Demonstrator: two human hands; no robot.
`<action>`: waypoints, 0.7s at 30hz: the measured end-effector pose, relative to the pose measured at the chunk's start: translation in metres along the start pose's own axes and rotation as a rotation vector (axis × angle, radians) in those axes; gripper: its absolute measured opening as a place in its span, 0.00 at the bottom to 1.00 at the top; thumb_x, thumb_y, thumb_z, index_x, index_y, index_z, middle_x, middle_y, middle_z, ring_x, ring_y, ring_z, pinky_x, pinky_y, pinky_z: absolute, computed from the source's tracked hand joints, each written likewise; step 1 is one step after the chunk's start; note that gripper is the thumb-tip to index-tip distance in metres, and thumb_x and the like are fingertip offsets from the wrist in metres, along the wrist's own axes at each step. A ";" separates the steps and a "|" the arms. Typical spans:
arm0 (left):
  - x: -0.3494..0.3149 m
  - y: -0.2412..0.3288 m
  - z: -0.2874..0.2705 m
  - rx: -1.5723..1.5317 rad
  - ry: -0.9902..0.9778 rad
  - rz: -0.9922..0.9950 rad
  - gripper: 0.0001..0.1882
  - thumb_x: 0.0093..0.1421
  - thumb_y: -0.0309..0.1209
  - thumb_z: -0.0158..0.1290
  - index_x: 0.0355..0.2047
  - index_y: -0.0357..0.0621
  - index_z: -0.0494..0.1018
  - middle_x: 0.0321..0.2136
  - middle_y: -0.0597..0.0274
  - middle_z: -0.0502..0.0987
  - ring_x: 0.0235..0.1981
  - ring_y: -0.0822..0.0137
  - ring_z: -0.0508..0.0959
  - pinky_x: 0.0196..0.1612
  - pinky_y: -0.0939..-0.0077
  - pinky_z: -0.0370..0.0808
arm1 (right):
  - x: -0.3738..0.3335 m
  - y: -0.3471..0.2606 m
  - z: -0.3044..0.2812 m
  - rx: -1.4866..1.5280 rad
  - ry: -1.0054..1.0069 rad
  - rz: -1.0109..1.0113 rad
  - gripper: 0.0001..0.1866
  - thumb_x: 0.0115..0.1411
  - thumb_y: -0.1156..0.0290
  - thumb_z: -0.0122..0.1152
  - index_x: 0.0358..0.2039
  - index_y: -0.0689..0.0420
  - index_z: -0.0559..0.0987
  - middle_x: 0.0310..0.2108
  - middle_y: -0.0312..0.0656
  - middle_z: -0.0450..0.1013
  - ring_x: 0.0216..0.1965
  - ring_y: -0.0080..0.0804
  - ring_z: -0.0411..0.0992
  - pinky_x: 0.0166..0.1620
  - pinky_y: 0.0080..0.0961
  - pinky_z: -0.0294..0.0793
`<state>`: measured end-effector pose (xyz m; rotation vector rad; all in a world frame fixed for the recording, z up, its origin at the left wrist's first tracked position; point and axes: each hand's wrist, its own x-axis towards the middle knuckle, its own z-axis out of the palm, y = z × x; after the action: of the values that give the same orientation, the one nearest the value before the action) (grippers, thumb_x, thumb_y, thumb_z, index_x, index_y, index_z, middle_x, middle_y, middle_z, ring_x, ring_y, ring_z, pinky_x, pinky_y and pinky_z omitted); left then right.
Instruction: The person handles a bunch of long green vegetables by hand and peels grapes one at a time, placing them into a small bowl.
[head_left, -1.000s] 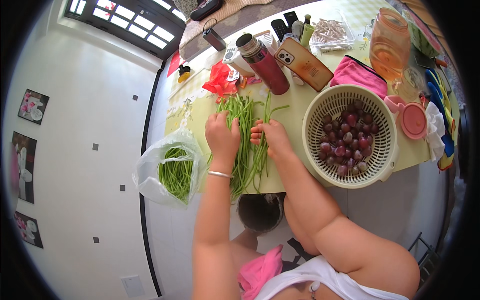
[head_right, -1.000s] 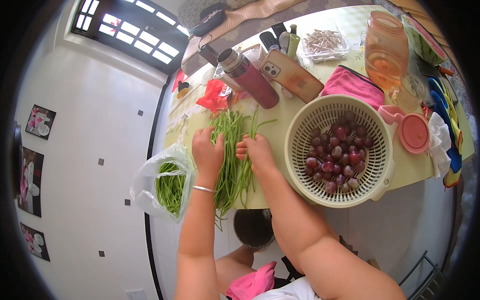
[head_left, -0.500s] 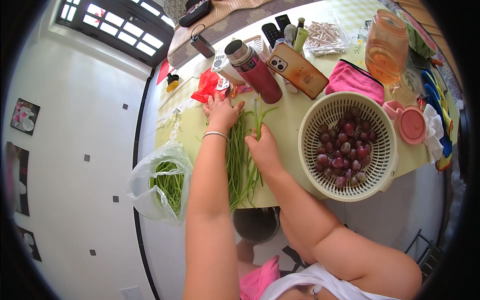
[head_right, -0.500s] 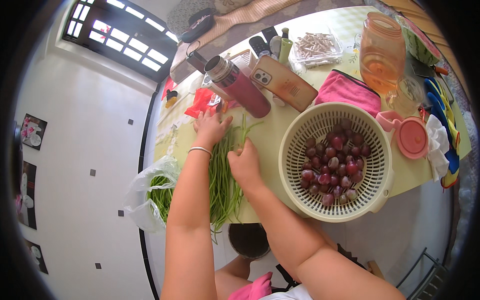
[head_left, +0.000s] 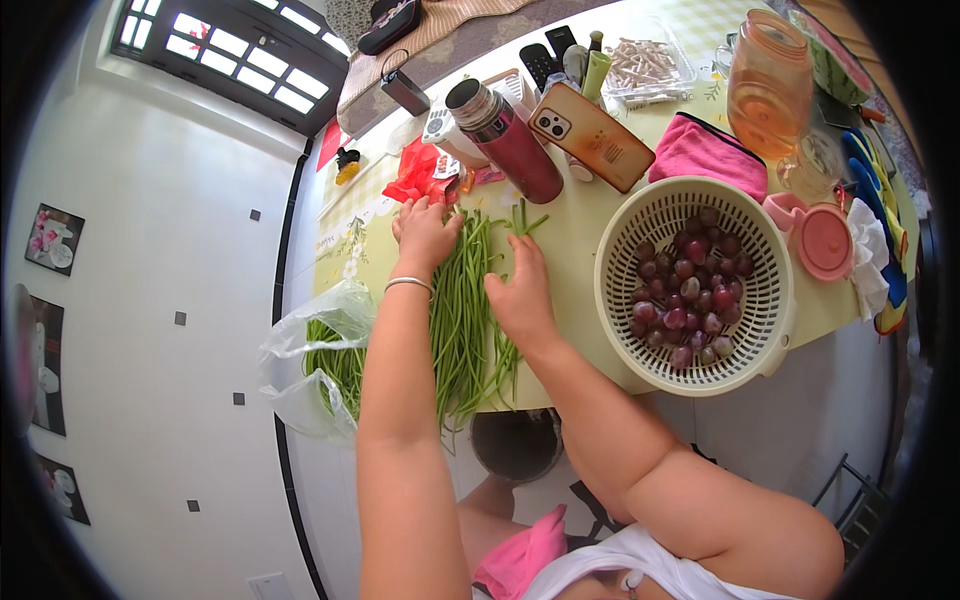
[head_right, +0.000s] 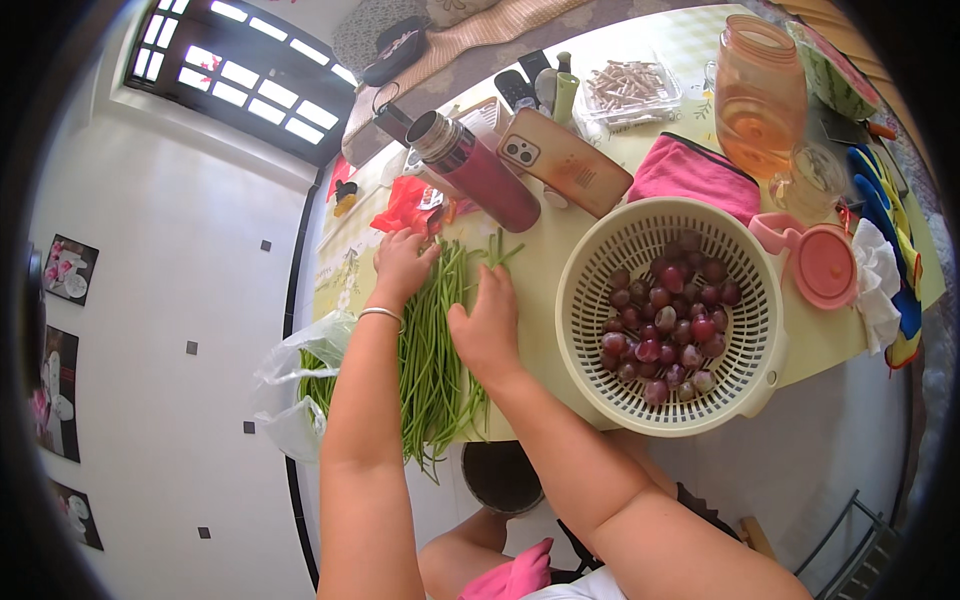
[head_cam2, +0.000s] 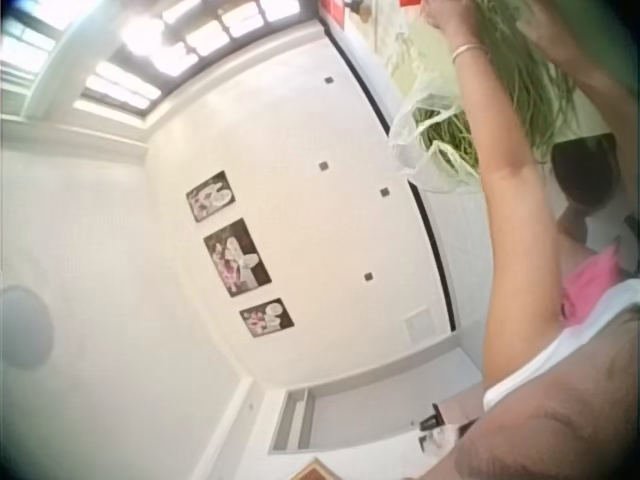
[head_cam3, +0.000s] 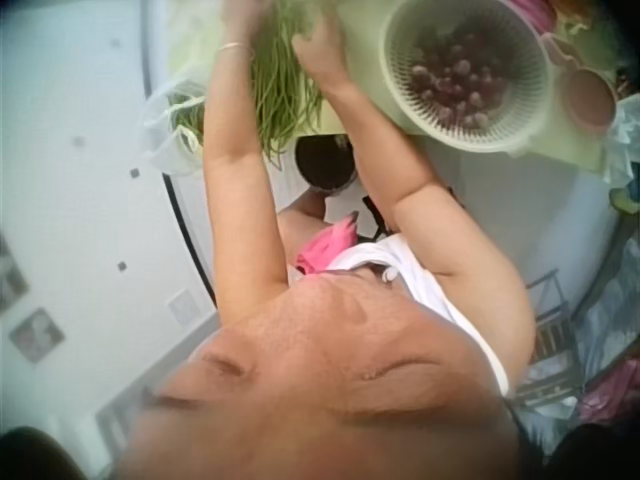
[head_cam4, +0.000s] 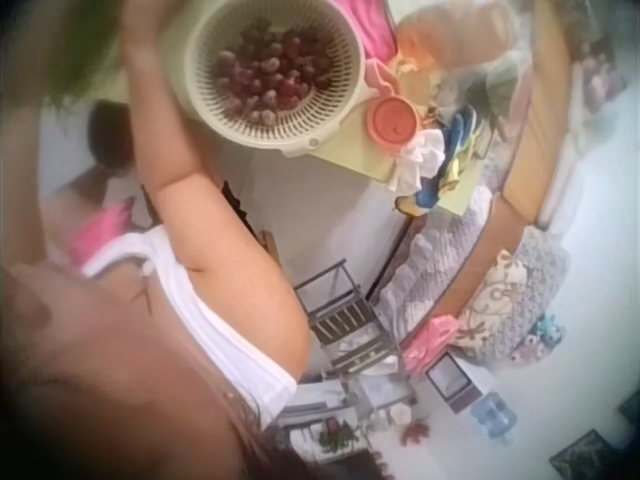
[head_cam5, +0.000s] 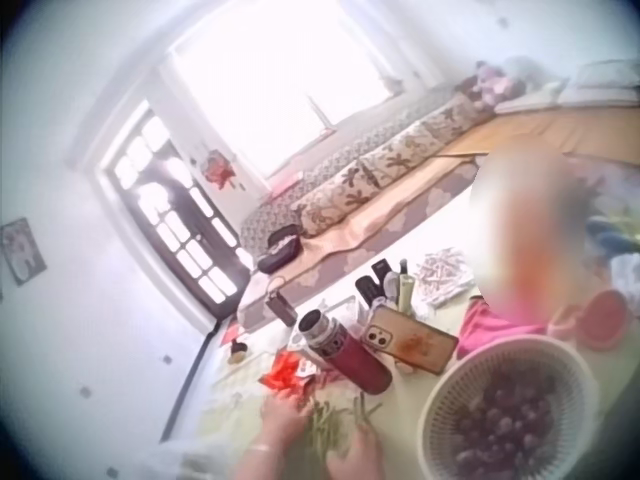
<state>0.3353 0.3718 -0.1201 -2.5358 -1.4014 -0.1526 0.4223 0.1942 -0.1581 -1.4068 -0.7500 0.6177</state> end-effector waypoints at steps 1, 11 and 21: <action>0.001 0.004 0.000 0.016 -0.034 -0.014 0.25 0.56 0.54 0.53 0.42 0.47 0.80 0.56 0.55 0.71 0.62 0.49 0.62 0.61 0.50 0.58 | -0.001 0.000 0.000 -0.002 0.005 -0.012 0.34 0.51 0.73 0.58 0.59 0.71 0.61 0.60 0.66 0.57 0.63 0.59 0.54 0.66 0.44 0.51; 0.009 0.014 -0.005 0.052 -0.256 -0.106 0.38 0.57 0.59 0.50 0.52 0.36 0.73 0.61 0.54 0.65 0.67 0.51 0.54 0.66 0.48 0.48 | 0.002 0.000 -0.003 0.040 0.009 -0.044 0.31 0.51 0.74 0.58 0.56 0.70 0.65 0.58 0.60 0.62 0.60 0.55 0.59 0.64 0.41 0.55; -0.019 -0.014 -0.026 -0.113 0.089 0.150 0.20 0.60 0.41 0.52 0.40 0.32 0.74 0.54 0.44 0.70 0.54 0.47 0.71 0.56 0.59 0.66 | -0.001 -0.002 -0.001 -0.010 0.024 -0.062 0.27 0.51 0.74 0.58 0.54 0.68 0.68 0.56 0.58 0.64 0.59 0.53 0.60 0.63 0.41 0.57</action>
<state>0.3137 0.3567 -0.0964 -2.6776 -1.1959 -0.3216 0.4218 0.1927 -0.1561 -1.3927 -0.7756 0.5482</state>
